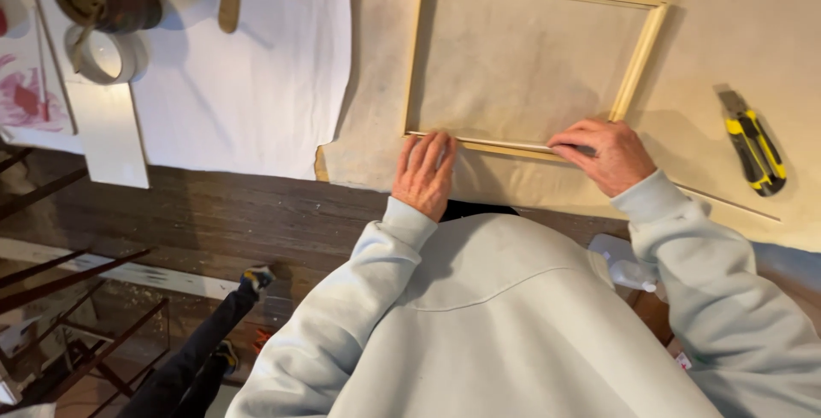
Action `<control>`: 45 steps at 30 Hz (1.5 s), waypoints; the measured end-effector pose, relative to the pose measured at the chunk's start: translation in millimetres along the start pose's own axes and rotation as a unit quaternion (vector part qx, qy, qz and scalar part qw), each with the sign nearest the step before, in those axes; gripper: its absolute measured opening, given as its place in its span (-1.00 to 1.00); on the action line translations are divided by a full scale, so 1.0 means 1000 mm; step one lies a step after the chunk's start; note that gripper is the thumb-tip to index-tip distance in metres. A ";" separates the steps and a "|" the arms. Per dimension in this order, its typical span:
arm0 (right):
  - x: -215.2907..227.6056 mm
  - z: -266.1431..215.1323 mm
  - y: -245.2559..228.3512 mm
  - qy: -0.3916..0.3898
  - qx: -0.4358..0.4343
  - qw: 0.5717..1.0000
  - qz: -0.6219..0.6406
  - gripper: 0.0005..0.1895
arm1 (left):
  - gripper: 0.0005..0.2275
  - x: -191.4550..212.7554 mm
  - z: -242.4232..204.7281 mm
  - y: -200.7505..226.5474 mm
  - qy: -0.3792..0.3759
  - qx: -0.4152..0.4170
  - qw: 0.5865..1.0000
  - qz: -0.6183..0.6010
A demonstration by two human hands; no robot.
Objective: Measuring and cutting thin wooden or plastic strips for a picture frame using a utility knife.
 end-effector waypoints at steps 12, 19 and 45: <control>0.022 -0.022 0.008 0.088 0.000 0.993 -0.075 -0.83 | -0.83 0.009 0.021 -0.005 0.013 -0.062 0.998 -0.022; 0.049 -0.047 0.017 0.074 -0.011 0.991 -0.112 -0.60 | -0.84 -0.002 0.019 -0.012 0.013 -0.069 0.997 -0.023; -0.063 -0.010 -0.017 0.115 0.090 0.969 -0.197 -0.79 | -0.94 -0.007 0.022 -0.034 -0.001 -0.074 0.997 -0.008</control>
Point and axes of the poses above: each hand's wrist, its own z-axis towards the middle knuckle, its own x-axis out of the back of the hand, y = z × x, the point moved 8 cm from there along z, towards the middle knuckle, and after that the axes turned 12 degrees about y, right-handed, at the moved point
